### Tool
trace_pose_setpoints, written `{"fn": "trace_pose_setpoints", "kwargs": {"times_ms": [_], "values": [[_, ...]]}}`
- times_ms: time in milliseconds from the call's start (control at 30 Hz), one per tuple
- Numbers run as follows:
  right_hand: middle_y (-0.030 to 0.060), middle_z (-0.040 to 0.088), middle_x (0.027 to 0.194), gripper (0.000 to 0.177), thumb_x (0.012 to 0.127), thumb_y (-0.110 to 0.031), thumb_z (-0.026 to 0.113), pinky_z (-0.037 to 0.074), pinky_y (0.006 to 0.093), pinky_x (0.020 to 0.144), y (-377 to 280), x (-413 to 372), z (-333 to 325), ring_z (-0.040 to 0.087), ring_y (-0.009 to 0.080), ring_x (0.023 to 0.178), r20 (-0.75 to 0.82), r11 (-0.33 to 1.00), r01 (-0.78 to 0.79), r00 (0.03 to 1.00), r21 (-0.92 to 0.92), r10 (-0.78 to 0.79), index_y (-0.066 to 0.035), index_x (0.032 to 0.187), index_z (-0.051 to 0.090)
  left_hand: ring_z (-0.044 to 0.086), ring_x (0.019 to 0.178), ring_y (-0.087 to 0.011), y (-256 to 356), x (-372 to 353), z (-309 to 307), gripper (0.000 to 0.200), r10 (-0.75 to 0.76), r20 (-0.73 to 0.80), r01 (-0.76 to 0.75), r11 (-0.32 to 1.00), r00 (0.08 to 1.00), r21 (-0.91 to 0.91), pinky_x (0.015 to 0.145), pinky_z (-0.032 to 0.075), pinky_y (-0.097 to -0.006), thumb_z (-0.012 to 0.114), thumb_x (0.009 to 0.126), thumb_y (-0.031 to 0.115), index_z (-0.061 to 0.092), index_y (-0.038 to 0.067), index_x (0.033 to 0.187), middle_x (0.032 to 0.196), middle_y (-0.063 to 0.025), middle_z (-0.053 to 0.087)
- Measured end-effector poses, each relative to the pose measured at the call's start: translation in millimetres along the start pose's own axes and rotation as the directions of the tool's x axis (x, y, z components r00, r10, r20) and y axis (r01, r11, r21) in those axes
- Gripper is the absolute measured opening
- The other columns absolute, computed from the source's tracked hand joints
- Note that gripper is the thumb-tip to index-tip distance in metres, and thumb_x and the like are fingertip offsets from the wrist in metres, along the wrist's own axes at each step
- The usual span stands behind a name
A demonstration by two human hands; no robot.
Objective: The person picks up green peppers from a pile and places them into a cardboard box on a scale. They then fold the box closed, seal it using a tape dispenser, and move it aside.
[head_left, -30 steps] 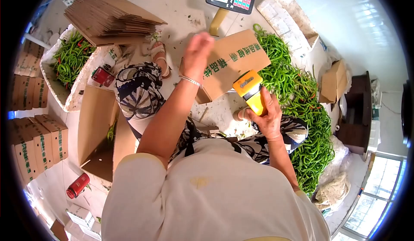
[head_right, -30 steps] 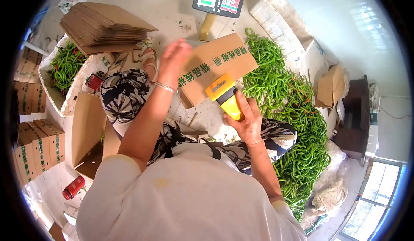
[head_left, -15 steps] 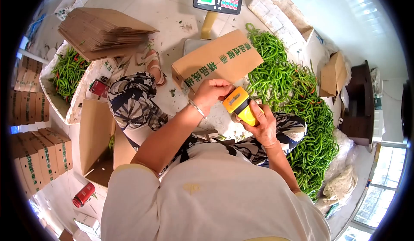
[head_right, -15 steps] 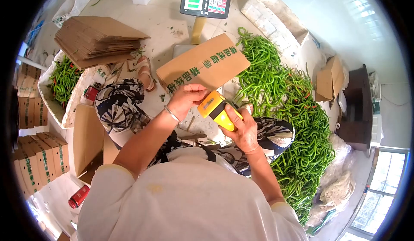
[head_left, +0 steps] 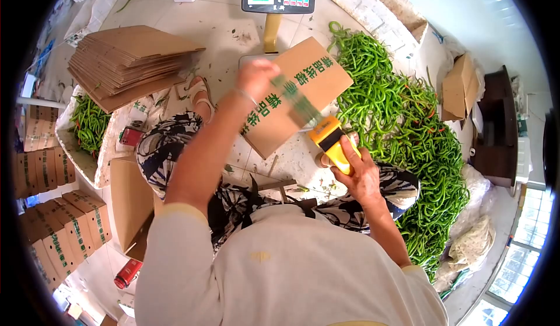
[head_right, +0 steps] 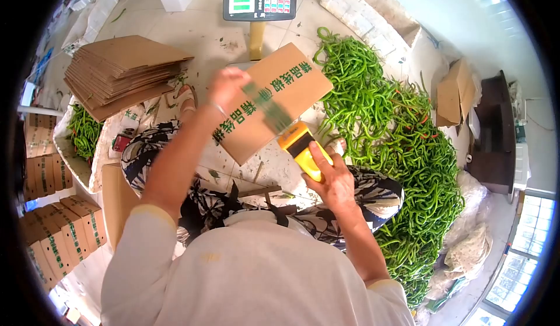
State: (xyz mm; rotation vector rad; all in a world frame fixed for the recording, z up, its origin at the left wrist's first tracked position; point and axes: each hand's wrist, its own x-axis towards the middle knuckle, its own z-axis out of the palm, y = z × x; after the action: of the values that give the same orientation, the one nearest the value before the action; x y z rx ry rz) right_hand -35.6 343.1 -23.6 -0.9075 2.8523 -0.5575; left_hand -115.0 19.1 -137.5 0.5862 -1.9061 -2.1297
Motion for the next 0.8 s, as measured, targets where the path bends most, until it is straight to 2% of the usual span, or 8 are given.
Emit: {"fn": "trace_pose_setpoints", "kwargs": {"times_ms": [67,200,333,433,533,600,700,800], "values": [[0.0148,0.055,0.091,0.076,0.068,-0.028,0.079,0.053,0.041,0.066,16,-4,-5,0.062,0.0325,0.074,0.042,0.998,-0.047,0.998,-0.036,0.048,-0.025,0.137,0.047,0.063,0.069,-0.016,22,54,-42,0.025,0.06,-0.068,-0.03,0.929,0.996,0.37,0.067,0.05,-0.0303,0.072,0.074,0.024,0.071,0.001,0.083,0.079,-0.0094,0.07],[0.0153,0.054,0.09,0.077,0.068,-0.027,0.079,0.052,0.0409,0.067,46,-2,5,0.061,0.0331,0.076,0.132,0.993,-0.121,0.984,-0.006,0.12,-0.028,0.138,0.047,0.065,0.07,-0.0178,3,140,-104,0.022,0.02,-0.138,0.055,0.854,0.99,0.517,0.068,0.05,-0.0299,0.072,0.075,0.024,0.072,0.004,0.085,0.081,-0.0086,0.071],[0.0158,0.055,0.093,0.08,0.067,-0.023,0.08,0.052,0.0403,0.071,62,14,43,0.06,0.0334,0.08,0.246,0.979,-0.197,0.953,0.052,0.179,-0.028,0.139,0.045,0.059,0.069,-0.0136,-50,161,-98,0.022,-0.093,-0.12,0.15,0.734,0.988,0.663,0.065,0.047,-0.0274,0.068,0.083,0.024,0.072,0.003,0.089,0.078,-0.0049,0.068],[0.0151,0.056,0.093,0.08,0.066,-0.019,0.08,0.051,0.0396,0.071,65,38,59,0.06,0.0331,0.078,0.248,0.975,-0.184,0.957,0.128,0.148,-0.025,0.139,0.046,0.058,0.069,-0.0129,-84,147,-76,0.022,-0.319,-0.062,0.276,0.687,0.946,0.672,0.066,0.047,-0.0286,0.069,0.082,0.024,0.071,0.004,0.089,0.08,-0.0049,0.068],[0.015,0.055,0.092,0.079,0.066,-0.016,0.08,0.051,0.0398,0.071,65,50,71,0.06,0.0329,0.078,0.264,0.967,-0.2,0.952,0.158,0.154,-0.023,0.138,0.048,0.063,0.075,-0.0165,-140,143,-72,0.019,-0.373,0.226,0.152,0.755,0.9,0.638,0.07,0.049,-0.0299,0.066,0.084,0.023,0.07,0.005,0.091,0.077,-0.0058,0.067],[0.0153,0.056,0.096,0.078,0.066,-0.012,0.08,0.051,0.0398,0.073,67,54,77,0.06,0.0334,0.08,0.276,0.969,-0.198,0.949,0.149,0.151,-0.02,0.137,0.049,0.063,0.085,-0.0164,-168,141,-72,0.026,-0.39,0.382,0.059,0.76,0.838,0.647,0.077,0.049,-0.03,0.064,0.086,0.026,0.068,0.007,0.103,0.087,-0.0068,0.067],[0.0123,0.052,0.104,0.077,0.067,-0.015,0.078,0.051,0.0386,0.078,69,47,81,0.058,0.032,0.093,0.288,0.943,-0.242,0.942,0.23,0.171,-0.023,0.137,0.048,0.057,0.104,-0.0165,-168,108,-57,0.038,-0.205,0.39,0.049,0.926,0.898,0.374,0.09,0.045,-0.0309,0.06,0.09,0.032,0.059,0.009,0.12,0.108,-0.0092,0.063],[0.0166,0.054,0.106,0.073,0.067,-0.015,0.078,0.051,0.0394,0.08,64,37,79,0.059,0.0349,0.092,0.268,0.912,-0.289,0.94,0.291,0.212,-0.02,0.135,0.051,0.058,0.103,-0.0179,-159,98,-47,0.038,-0.25,0.55,0.098,0.952,0.797,0.291,0.089,0.046,-0.0316,0.06,0.089,0.031,0.059,0.009,0.121,0.109,-0.0097,0.063]]}}
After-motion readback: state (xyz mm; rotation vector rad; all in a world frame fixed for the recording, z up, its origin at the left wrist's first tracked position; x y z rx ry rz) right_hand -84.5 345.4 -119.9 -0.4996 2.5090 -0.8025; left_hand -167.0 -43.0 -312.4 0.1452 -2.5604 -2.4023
